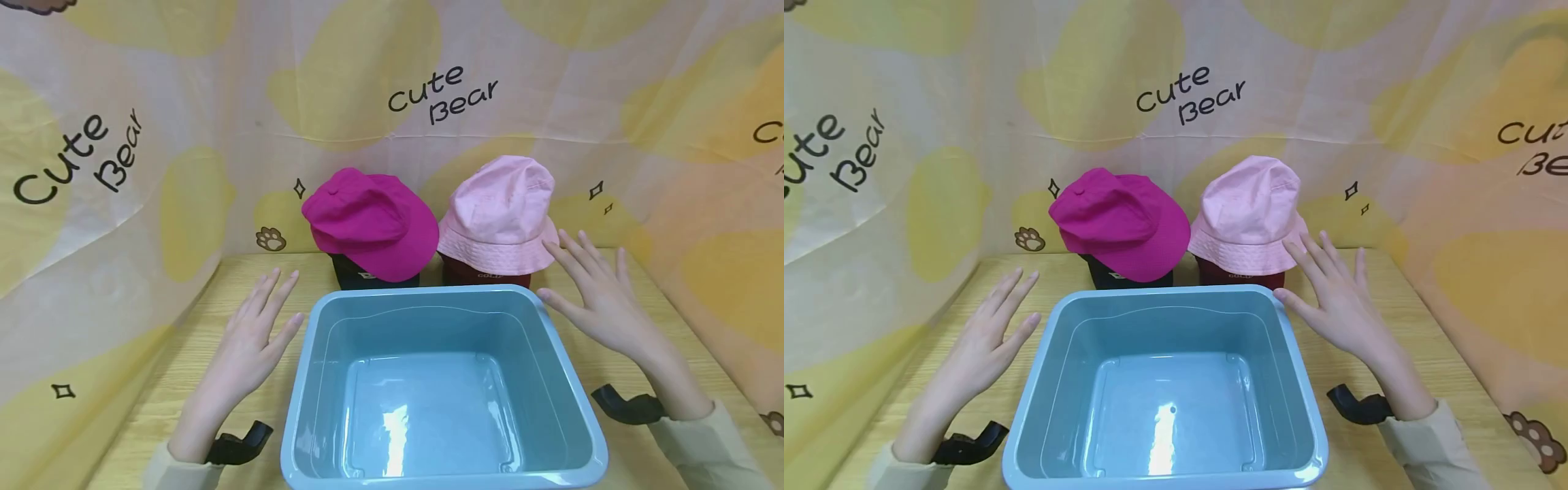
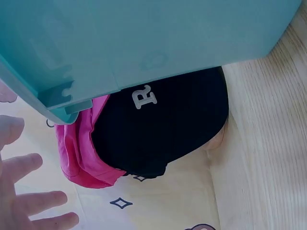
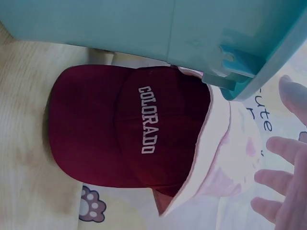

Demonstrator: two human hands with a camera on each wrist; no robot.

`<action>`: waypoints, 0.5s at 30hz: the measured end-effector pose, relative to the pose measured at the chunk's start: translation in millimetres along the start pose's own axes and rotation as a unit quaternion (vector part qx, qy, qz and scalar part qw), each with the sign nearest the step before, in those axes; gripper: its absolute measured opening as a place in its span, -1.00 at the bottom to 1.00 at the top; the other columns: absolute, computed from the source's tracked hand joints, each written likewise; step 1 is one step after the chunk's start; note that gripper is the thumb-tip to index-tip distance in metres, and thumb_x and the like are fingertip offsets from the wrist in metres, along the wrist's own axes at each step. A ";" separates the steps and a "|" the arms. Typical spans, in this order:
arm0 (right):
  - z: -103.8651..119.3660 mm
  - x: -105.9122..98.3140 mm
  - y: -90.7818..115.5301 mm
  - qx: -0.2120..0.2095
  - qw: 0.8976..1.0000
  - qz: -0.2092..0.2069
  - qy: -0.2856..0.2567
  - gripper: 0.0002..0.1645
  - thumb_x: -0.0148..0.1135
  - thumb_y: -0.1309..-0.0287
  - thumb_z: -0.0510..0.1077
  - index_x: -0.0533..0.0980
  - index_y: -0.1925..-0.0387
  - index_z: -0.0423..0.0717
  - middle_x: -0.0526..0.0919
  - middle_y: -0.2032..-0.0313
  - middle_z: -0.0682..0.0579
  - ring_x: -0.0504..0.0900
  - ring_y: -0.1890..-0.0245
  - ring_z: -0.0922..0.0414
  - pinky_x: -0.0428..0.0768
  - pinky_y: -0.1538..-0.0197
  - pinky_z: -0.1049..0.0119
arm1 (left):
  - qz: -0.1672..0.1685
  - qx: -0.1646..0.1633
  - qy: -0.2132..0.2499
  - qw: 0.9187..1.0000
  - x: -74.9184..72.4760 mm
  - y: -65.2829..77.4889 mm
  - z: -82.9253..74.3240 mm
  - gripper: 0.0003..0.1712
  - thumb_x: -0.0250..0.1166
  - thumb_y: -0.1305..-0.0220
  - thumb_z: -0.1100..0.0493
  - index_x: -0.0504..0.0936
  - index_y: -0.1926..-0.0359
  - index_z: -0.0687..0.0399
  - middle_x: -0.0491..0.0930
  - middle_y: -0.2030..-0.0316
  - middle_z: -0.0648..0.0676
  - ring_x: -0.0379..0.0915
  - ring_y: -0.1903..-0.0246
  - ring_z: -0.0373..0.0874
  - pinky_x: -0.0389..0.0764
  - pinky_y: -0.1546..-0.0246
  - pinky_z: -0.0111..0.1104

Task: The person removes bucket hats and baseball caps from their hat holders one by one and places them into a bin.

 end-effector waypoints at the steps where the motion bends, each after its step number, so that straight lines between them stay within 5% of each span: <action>1: 0.3 -0.3 -0.8 -0.001 1.000 0.000 0.001 -0.07 0.18 -0.24 0.16 -0.05 -0.50 0.23 -0.06 -0.52 -0.05 -0.26 -0.54 -0.08 -0.63 -0.34 -0.28 | -0.001 0.000 0.002 1.000 0.6 -0.2 0.0 -0.33 0.00 -0.45 -0.11 -0.01 -0.49 -0.38 -0.07 -0.52 0.11 -0.14 -0.47 0.29 -0.04 -0.28 0.34; 15: 8.9 -9.9 -16.2 -0.013 1.000 -0.006 -0.004 -0.06 0.21 -0.21 0.15 -0.04 -0.50 0.30 -0.04 -0.52 -0.04 -0.17 -0.54 -0.10 -0.55 -0.39 -0.26 | -0.031 0.003 0.052 0.998 0.6 1.3 5.9 -0.37 0.05 -0.44 -0.02 0.11 -0.46 -0.37 0.15 -0.43 0.16 0.09 -0.38 0.27 0.17 -0.18 0.33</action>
Point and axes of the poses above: each hand's wrist, its own y-axis away from the middle knuckle, its own x-axis out of the palm, z = x × y, the point moved 10 cm from there along -y, towards the middle knuckle
